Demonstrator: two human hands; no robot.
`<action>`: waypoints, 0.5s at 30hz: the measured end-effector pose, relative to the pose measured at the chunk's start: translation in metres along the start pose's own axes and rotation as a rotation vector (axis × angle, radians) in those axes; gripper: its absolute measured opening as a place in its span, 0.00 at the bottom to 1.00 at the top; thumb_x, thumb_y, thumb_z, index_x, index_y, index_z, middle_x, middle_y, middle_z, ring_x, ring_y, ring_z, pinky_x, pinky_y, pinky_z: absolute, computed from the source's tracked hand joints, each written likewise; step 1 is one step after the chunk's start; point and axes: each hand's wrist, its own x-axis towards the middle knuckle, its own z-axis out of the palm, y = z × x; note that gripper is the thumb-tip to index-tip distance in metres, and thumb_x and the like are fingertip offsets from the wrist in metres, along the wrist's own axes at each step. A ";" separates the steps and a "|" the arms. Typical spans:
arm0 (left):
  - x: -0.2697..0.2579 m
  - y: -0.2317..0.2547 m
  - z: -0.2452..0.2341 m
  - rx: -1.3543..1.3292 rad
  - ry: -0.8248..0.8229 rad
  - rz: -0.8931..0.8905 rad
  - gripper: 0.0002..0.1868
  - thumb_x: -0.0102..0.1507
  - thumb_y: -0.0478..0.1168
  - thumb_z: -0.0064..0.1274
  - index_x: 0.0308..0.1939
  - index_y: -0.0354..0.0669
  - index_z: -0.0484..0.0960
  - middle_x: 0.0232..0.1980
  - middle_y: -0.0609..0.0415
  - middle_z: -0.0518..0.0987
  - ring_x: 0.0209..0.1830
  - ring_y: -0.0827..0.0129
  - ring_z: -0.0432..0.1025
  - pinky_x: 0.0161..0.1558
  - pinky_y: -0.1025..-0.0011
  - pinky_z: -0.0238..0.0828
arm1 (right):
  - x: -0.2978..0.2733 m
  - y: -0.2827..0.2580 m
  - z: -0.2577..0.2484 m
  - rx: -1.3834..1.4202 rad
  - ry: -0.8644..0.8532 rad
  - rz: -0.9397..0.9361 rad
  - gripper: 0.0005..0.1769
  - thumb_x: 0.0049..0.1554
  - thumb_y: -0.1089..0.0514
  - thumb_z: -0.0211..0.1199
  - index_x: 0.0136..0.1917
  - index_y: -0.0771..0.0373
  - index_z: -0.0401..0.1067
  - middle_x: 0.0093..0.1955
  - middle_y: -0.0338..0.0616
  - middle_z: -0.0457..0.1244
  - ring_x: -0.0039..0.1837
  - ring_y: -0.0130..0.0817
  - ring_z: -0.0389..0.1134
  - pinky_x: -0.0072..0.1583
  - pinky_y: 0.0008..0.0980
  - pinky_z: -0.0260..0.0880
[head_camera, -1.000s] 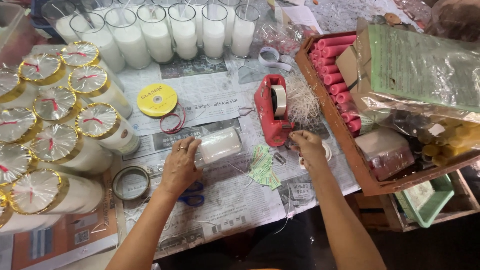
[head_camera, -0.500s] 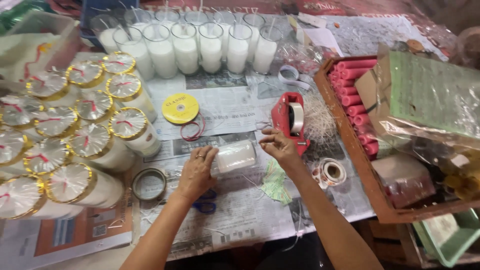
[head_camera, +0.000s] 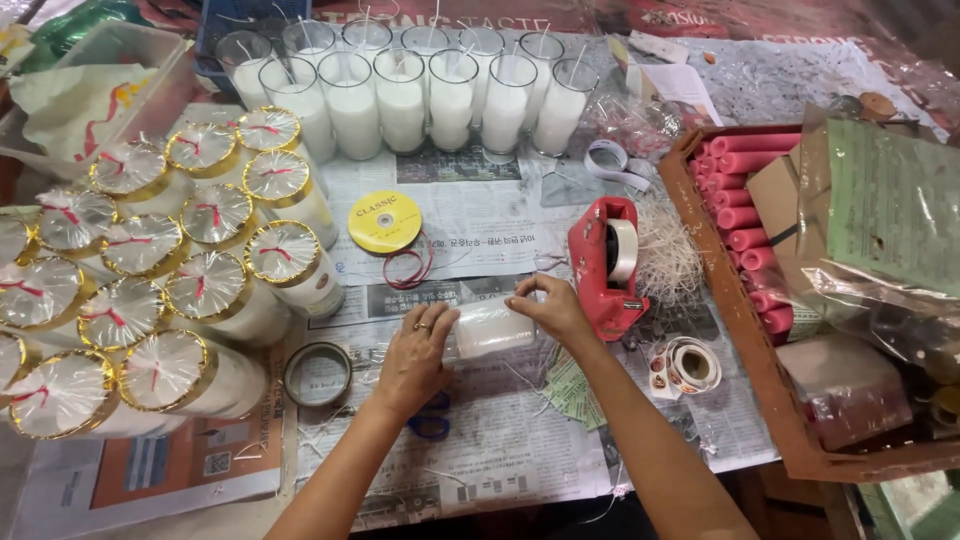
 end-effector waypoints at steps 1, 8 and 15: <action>-0.001 -0.001 0.003 -0.003 -0.001 0.001 0.52 0.40 0.44 0.70 0.68 0.57 0.64 0.66 0.54 0.70 0.67 0.50 0.64 0.47 0.58 0.80 | 0.008 -0.006 -0.003 -0.002 0.001 0.002 0.13 0.46 0.56 0.79 0.42 0.62 0.79 0.49 0.55 0.71 0.55 0.43 0.71 0.62 0.43 0.65; -0.003 -0.003 0.008 -0.003 0.024 0.014 0.53 0.40 0.43 0.70 0.68 0.56 0.65 0.67 0.54 0.70 0.67 0.50 0.64 0.48 0.58 0.79 | 0.060 -0.006 -0.001 -0.398 -0.136 0.351 0.28 0.34 0.44 0.80 0.48 0.54 0.79 0.40 0.42 0.72 0.47 0.39 0.74 0.50 0.36 0.73; -0.001 -0.004 0.005 -0.005 0.006 -0.002 0.52 0.40 0.44 0.69 0.69 0.58 0.64 0.66 0.56 0.70 0.67 0.52 0.64 0.46 0.60 0.79 | 0.008 -0.064 -0.044 -0.428 0.353 -0.203 0.04 0.50 0.56 0.70 0.41 0.53 0.81 0.40 0.44 0.70 0.47 0.41 0.71 0.53 0.35 0.71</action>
